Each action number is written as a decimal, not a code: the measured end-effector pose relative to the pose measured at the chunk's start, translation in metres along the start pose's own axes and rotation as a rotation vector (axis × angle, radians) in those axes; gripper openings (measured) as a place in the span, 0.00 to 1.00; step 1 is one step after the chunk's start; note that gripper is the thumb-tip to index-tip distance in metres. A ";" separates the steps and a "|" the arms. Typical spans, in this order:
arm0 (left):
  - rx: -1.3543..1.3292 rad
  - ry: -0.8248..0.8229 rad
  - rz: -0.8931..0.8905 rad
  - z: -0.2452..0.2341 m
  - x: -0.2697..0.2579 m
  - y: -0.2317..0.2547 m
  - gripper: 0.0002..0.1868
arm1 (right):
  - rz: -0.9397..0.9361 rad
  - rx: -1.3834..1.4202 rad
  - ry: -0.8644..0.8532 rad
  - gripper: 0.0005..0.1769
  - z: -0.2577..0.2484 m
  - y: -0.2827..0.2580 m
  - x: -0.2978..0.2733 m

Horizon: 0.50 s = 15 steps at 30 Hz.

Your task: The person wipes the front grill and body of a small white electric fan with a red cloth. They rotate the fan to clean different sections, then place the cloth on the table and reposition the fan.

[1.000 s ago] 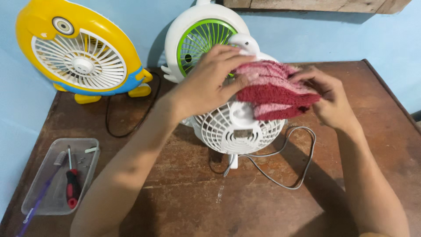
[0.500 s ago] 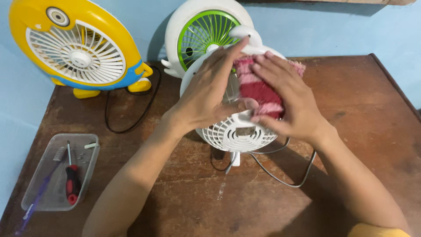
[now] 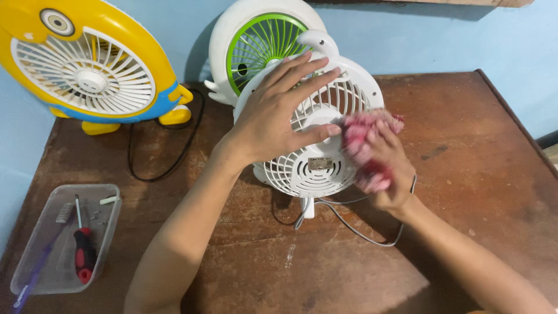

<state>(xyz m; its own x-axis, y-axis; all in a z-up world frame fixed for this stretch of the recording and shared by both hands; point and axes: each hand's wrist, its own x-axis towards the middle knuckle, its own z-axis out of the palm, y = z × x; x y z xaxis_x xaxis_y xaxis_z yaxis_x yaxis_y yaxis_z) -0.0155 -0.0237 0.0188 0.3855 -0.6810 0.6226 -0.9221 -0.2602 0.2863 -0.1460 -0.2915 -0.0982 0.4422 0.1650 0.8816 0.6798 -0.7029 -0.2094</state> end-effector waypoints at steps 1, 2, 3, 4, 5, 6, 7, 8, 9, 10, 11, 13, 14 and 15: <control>-0.001 -0.007 -0.012 -0.001 0.000 0.000 0.43 | -0.038 -0.027 -0.043 0.26 0.001 -0.003 0.004; -0.001 -0.014 -0.024 -0.003 0.000 0.000 0.42 | -0.069 -0.061 -0.097 0.27 0.000 -0.007 0.009; 0.007 -0.012 -0.009 -0.003 0.001 -0.001 0.41 | -0.073 -0.062 -0.101 0.30 0.002 -0.007 0.015; 0.015 -0.010 0.005 -0.004 0.004 -0.002 0.41 | -0.077 -0.064 -0.105 0.32 0.005 -0.004 0.024; 0.022 -0.008 0.022 -0.003 0.005 -0.002 0.40 | -0.081 -0.067 -0.109 0.35 0.007 0.000 0.032; 0.015 -0.016 0.023 -0.003 0.006 -0.002 0.40 | -0.063 -0.036 -0.111 0.33 0.008 0.003 0.039; 0.009 -0.022 0.022 -0.004 0.006 -0.003 0.40 | -0.047 -0.003 -0.114 0.31 0.008 0.007 0.045; 0.004 -0.028 0.022 -0.004 0.005 -0.003 0.40 | -0.031 0.031 -0.117 0.29 0.008 0.013 0.051; 0.006 -0.025 0.022 -0.004 0.005 -0.002 0.40 | 0.102 0.154 -0.143 0.22 0.008 0.019 0.057; 0.008 -0.022 0.021 -0.003 0.004 -0.002 0.40 | 0.235 0.276 -0.170 0.17 0.008 0.024 0.061; 0.010 -0.019 0.020 -0.003 0.003 -0.001 0.40 | 0.368 0.399 -0.196 0.14 0.008 0.027 0.063; 0.011 0.002 0.031 -0.004 0.001 0.000 0.38 | 0.432 0.321 -0.168 0.11 0.006 0.027 0.062; 0.012 0.013 0.036 -0.005 0.000 0.000 0.38 | 0.464 0.283 -0.155 0.10 0.005 0.025 0.061; 0.003 0.017 0.035 -0.005 0.000 0.000 0.38 | 0.484 0.278 -0.141 0.10 0.004 0.021 0.060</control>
<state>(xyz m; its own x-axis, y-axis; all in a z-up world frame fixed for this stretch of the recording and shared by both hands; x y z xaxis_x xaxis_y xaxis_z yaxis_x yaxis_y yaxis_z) -0.0153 -0.0203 0.0223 0.3531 -0.6782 0.6445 -0.9353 -0.2384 0.2615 -0.1031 -0.2936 -0.0519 0.8020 -0.0263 0.5967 0.5004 -0.5158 -0.6953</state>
